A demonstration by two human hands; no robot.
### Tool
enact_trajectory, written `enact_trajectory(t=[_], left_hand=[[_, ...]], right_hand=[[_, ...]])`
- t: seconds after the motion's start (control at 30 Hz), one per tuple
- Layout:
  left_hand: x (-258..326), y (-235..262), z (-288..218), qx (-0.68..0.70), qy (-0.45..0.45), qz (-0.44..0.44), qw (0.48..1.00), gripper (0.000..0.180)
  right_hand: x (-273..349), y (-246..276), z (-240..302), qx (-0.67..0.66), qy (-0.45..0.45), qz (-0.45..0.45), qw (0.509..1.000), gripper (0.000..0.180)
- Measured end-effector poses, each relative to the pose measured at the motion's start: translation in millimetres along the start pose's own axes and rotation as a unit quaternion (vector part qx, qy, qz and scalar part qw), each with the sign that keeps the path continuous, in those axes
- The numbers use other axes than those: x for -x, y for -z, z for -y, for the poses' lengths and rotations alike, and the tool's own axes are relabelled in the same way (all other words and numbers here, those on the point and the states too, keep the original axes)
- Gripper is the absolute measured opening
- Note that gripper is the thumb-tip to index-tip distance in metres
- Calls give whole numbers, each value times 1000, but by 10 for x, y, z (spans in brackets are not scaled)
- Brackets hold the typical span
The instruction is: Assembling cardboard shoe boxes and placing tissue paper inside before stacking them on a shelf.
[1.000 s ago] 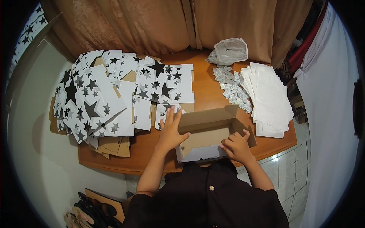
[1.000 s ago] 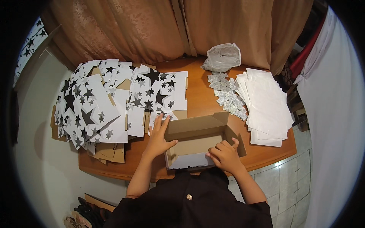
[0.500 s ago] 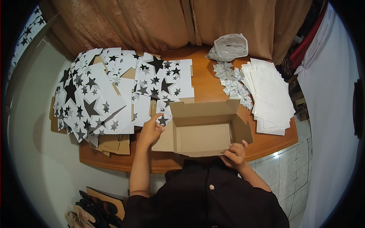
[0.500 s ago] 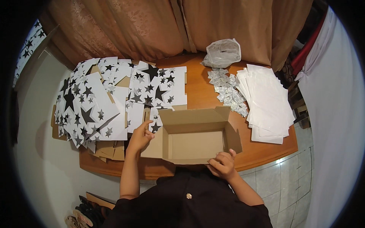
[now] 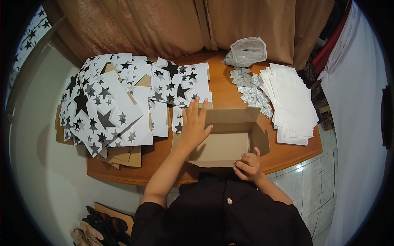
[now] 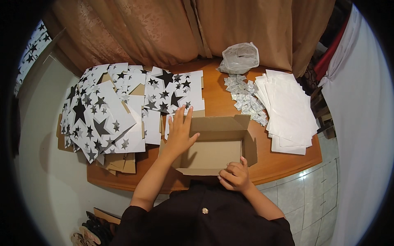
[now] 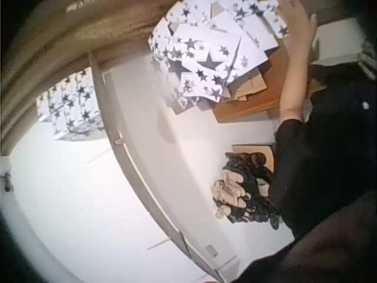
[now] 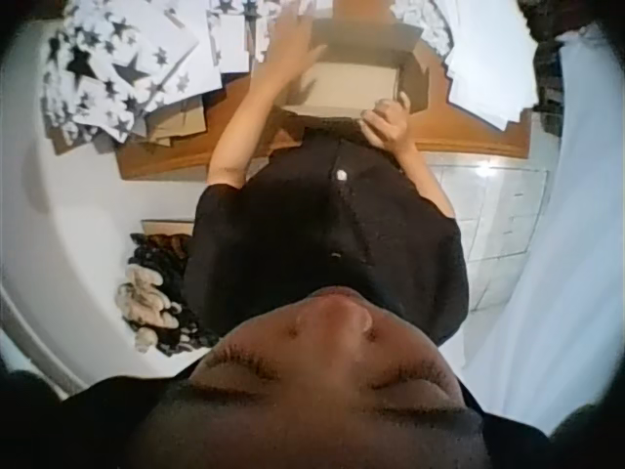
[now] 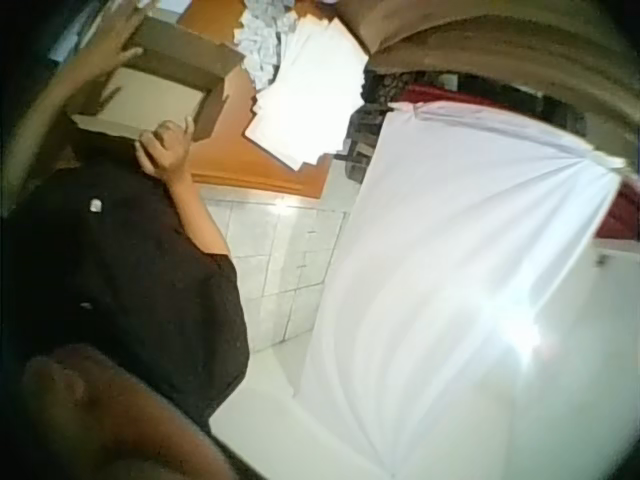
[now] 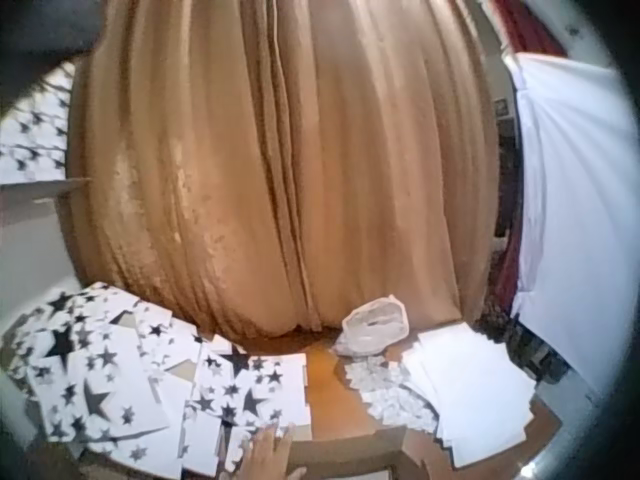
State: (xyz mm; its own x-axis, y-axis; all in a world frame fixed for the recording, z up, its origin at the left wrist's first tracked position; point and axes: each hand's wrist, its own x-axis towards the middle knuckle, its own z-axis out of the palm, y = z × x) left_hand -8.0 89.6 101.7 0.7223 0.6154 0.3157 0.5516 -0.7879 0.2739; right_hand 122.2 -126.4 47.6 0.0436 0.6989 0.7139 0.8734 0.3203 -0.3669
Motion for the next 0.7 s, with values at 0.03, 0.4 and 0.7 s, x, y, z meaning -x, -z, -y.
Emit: enact_trajectory(t=[0.03, 0.4, 0.7], left_hand=[[-26, -93, 37, -10, 9, -8, 1000, 75], [765, -233, 411, 109, -76, 135, 982, 30], [767, -157, 231, -4, -72, 191, 979, 45]], right_hand=[[2, 10, 6, 0, 1, -6, 1000, 19], [184, 35, 21, 104, -5, -45, 994, 13], [145, 296, 118, 59, -39, -17, 997, 16]])
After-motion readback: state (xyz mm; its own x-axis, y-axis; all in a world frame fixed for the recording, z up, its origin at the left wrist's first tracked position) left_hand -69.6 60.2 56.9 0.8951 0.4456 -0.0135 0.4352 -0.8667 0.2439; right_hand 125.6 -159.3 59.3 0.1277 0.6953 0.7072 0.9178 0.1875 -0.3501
